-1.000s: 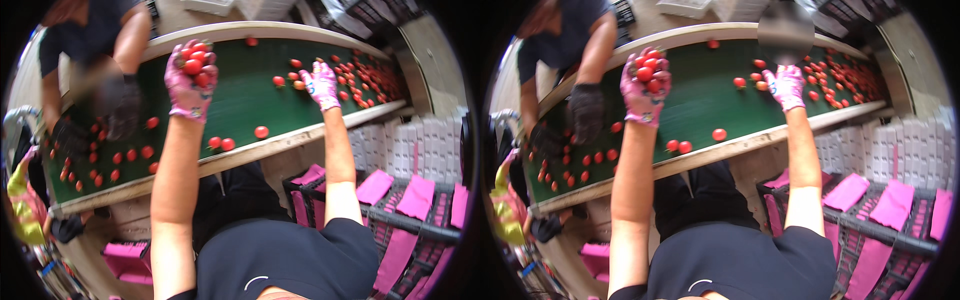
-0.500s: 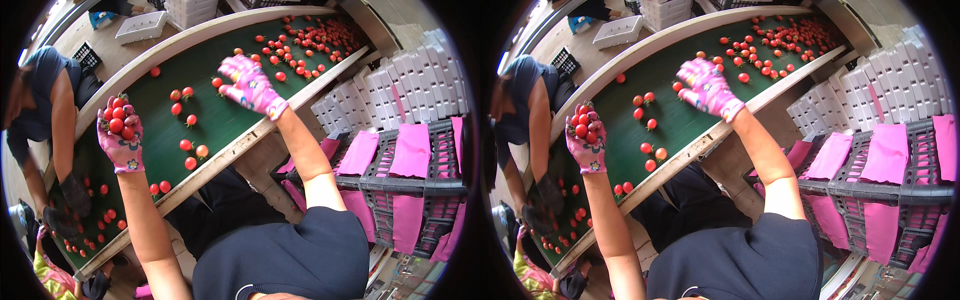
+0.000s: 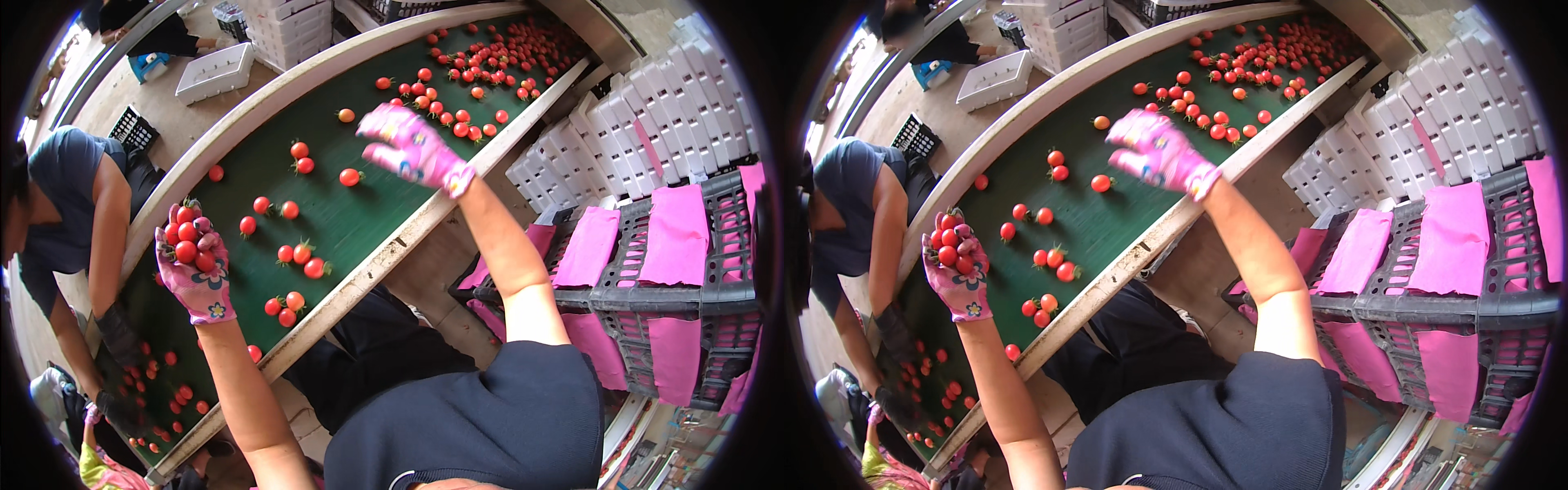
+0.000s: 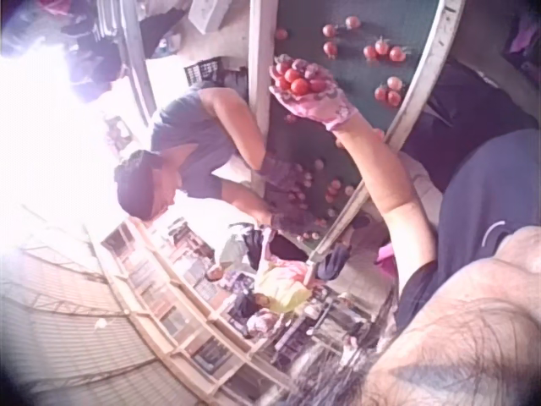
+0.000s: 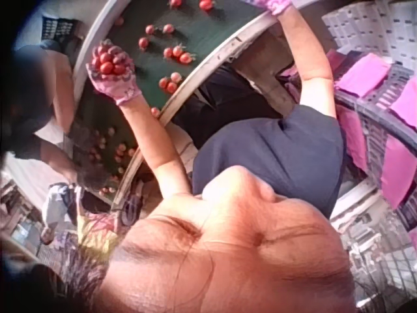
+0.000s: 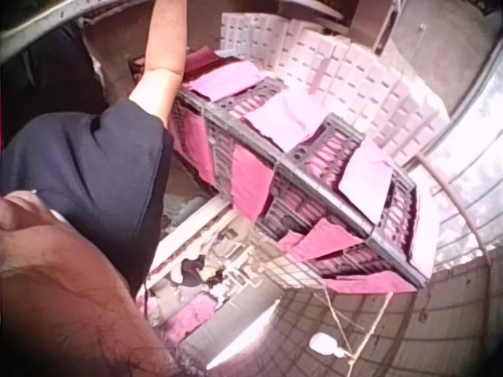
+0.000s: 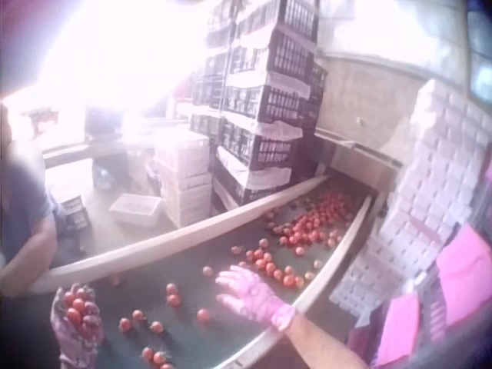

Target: The person sorts cherry tomatoes on a green conveyor belt by hand, picking out individual tomatoes and placing them into a small bowl or holding them in their gloved hand while other workers perform the same task alongside them.

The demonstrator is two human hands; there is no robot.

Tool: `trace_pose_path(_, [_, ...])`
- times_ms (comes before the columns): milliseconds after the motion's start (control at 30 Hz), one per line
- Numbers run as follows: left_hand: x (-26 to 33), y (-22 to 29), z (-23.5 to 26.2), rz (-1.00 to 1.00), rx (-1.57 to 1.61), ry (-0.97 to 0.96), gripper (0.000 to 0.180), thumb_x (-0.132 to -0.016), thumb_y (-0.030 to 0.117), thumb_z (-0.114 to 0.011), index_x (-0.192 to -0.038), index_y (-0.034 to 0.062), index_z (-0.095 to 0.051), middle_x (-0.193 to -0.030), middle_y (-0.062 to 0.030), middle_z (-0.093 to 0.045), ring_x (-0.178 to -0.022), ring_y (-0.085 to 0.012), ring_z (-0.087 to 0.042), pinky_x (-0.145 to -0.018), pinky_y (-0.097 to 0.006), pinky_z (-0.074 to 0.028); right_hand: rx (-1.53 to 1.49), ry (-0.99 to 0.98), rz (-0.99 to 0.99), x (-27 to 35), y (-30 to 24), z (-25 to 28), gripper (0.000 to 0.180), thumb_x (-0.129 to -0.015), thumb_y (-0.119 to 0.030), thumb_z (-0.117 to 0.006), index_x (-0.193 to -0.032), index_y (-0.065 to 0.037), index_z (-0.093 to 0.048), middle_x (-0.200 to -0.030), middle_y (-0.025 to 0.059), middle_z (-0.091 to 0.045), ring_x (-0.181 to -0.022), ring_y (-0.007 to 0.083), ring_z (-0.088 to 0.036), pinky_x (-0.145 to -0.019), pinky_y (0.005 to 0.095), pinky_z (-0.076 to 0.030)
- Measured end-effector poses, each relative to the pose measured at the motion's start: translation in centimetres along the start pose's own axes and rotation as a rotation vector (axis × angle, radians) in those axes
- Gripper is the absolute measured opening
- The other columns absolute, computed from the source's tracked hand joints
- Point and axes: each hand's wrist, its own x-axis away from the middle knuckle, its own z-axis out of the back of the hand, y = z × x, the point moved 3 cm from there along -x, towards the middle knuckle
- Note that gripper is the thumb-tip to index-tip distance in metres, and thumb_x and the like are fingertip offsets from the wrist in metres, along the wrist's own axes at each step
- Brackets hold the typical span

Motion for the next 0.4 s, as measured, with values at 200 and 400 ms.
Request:
trace_pose_path(200, [-0.2, -0.5, -0.6, 0.041, -0.026, -0.061, 0.044, -0.097, 0.03, -0.052, -0.127, -0.0032, -0.051, -0.116, -0.021, -0.057, -0.086, -0.0239, -0.058, -0.062, -0.029, -0.051, 0.549, -0.133, -0.499, 0.7, 7.3, 0.9, 0.069, -0.091, -0.058, -0.05, -0.135, -0.005, -0.048, -0.144, 0.0196, -0.04, -0.13, 0.0396, -0.039, -0.109, 0.0459, -0.032])
trace_pose_path(400, [-0.5, -0.5, -0.8, 0.033, -0.066, -0.095, 0.047, -0.097, 0.033, -0.052, -0.128, -0.0018, -0.049, -0.117, -0.0201, -0.056, -0.087, -0.0241, -0.059, -0.061, -0.028, -0.051, 0.354, -0.381, 0.064, 1.1, -2.5, -2.1, 0.063, -0.087, -0.055, -0.058, -0.132, -0.011, -0.052, -0.141, 0.0158, -0.044, -0.13, 0.0347, -0.04, -0.11, 0.0427, -0.028])
